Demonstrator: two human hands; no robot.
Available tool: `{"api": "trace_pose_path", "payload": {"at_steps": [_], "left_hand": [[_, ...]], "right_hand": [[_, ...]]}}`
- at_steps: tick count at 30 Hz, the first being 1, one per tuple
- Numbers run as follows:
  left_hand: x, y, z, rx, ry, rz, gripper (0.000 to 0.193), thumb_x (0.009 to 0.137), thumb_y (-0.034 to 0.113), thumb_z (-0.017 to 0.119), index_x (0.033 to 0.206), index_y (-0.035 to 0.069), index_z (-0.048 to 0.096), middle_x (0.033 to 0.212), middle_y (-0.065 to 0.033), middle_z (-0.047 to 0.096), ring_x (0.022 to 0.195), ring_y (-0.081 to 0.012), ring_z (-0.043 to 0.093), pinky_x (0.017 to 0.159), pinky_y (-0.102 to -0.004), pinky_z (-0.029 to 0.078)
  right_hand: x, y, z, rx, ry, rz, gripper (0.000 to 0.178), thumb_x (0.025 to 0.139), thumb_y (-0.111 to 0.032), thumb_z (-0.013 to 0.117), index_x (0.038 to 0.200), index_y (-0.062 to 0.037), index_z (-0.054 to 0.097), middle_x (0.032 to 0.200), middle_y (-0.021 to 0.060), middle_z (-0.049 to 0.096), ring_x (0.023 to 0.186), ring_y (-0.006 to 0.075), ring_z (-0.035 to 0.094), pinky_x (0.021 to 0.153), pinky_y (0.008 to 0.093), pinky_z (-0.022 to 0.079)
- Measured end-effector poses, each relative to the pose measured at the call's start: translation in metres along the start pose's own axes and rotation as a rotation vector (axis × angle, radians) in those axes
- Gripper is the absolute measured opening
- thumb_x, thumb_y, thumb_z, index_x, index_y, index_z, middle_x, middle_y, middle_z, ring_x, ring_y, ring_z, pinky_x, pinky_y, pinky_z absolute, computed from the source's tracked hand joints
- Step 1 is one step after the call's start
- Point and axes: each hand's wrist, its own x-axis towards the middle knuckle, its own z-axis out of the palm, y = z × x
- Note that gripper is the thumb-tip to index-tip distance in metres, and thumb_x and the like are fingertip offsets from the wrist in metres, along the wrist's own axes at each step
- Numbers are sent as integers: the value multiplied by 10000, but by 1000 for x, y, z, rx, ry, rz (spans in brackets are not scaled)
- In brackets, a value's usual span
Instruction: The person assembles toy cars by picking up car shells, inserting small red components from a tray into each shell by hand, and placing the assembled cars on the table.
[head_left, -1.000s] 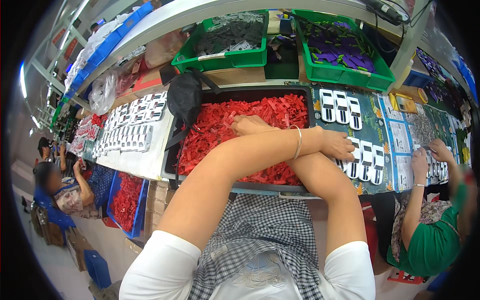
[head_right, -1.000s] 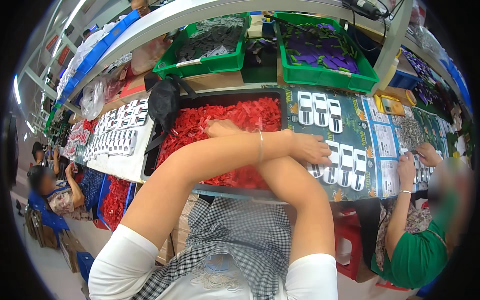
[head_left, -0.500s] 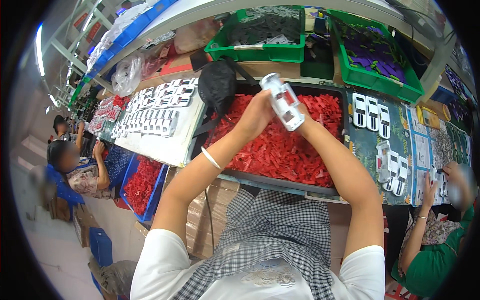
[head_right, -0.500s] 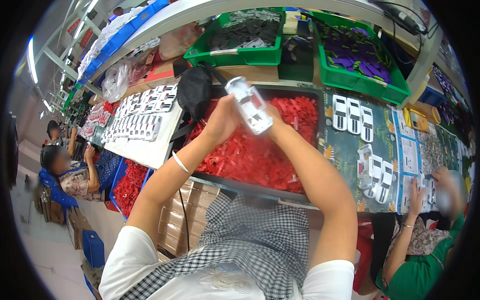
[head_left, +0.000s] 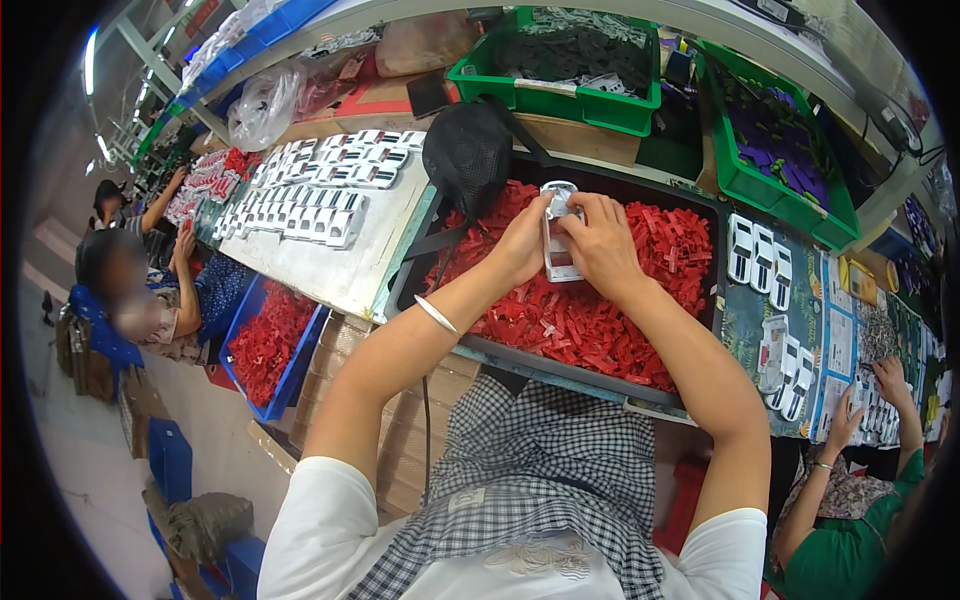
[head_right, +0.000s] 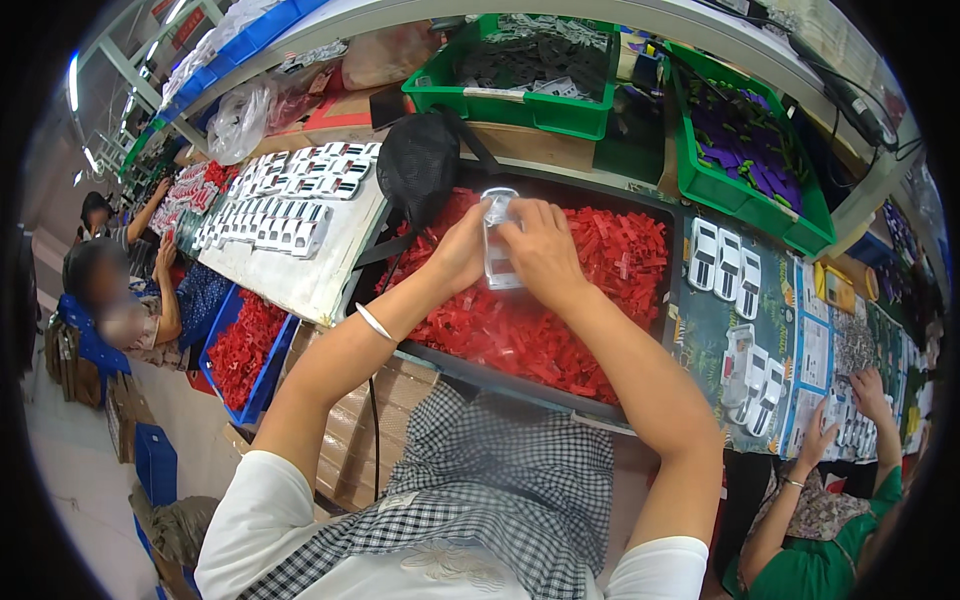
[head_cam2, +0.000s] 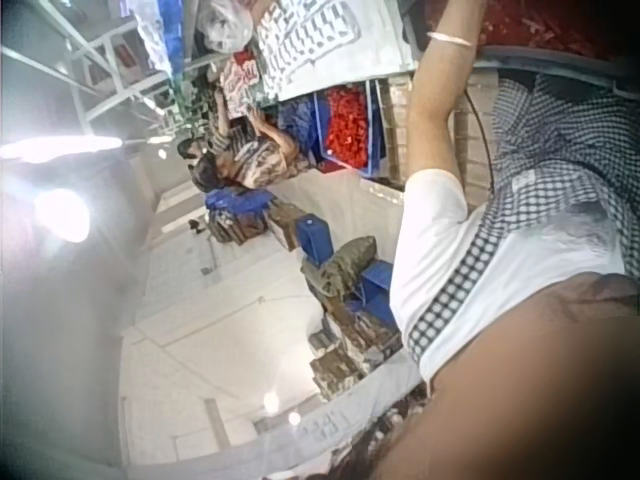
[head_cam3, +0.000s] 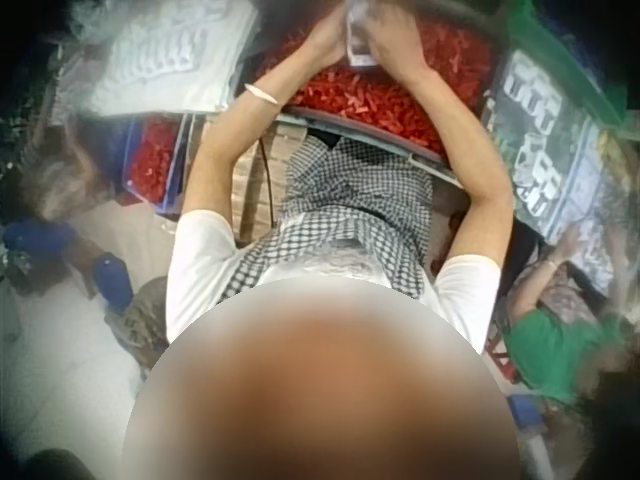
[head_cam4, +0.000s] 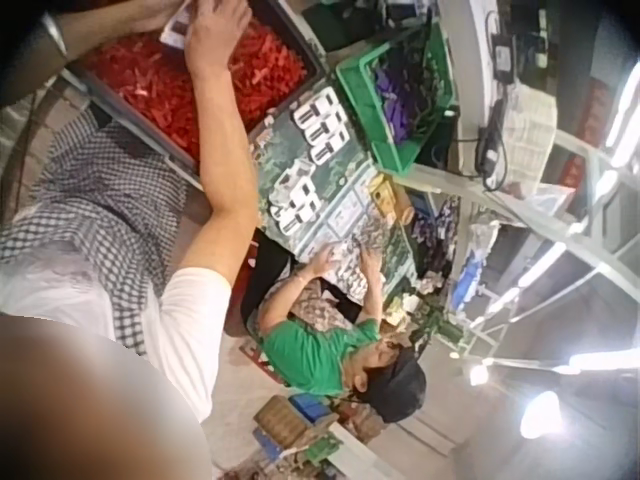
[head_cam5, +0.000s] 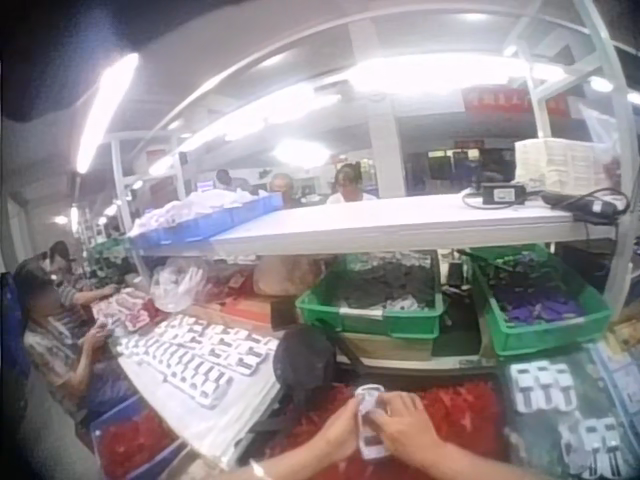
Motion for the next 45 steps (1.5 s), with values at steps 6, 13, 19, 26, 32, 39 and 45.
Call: {"api": "trace_pose_path", "payload": {"at_steps": [6,13,19,26,32,39,45], "left_hand": [[-3,0,7,8,0,34,254,975,294,413,1059,87,533,964,-32,586,884,-132,570,809,-311,466],[-4,0,10,86,-18,74,260,969,272,420,1068,59,532,954,-33,579,877,-128,561,790,-305,463],[-5,-1,10,130,14,83,253,963,254,430,1061,42,527,935,-31,570,854,-119,549,762,-295,457],[-2,1,10,285,-52,121,190,936,168,470,1074,49,526,950,-32,575,816,-106,555,729,-269,460],[-6,-2,15,373,18,241,188,914,75,483,1090,19,515,916,-37,588,819,-93,558,721,-266,471],[-10,0,19,416,-26,218,204,907,66,511,1103,11,516,917,-46,598,800,-93,573,690,-257,492],[-6,-3,14,516,-61,283,216,898,49,523,1107,-6,535,926,-45,603,811,-83,568,695,-261,498]], "right_hand": [[-1,-3,3,-47,101,72,174,688,-56,680,844,-50,602,1054,97,526,980,292,494,847,413,365],[-1,-3,1,-30,114,87,174,677,-31,663,841,-48,609,1034,80,536,968,284,502,862,418,360],[0,-5,-2,-99,125,11,205,660,6,639,856,-52,625,1023,77,541,972,272,513,877,416,359],[-1,-5,-3,39,125,280,313,679,-72,709,967,-58,588,1079,95,521,1035,285,490,882,407,362],[0,2,-3,237,144,513,488,673,-133,745,1109,-66,536,1129,126,499,1078,309,486,890,400,396],[-3,21,-4,841,-26,737,467,769,-76,668,1202,12,519,1059,96,612,950,150,585,839,285,463],[-2,19,-6,941,-49,768,374,790,-66,643,1142,31,562,1002,80,634,905,129,597,803,270,476]]}}
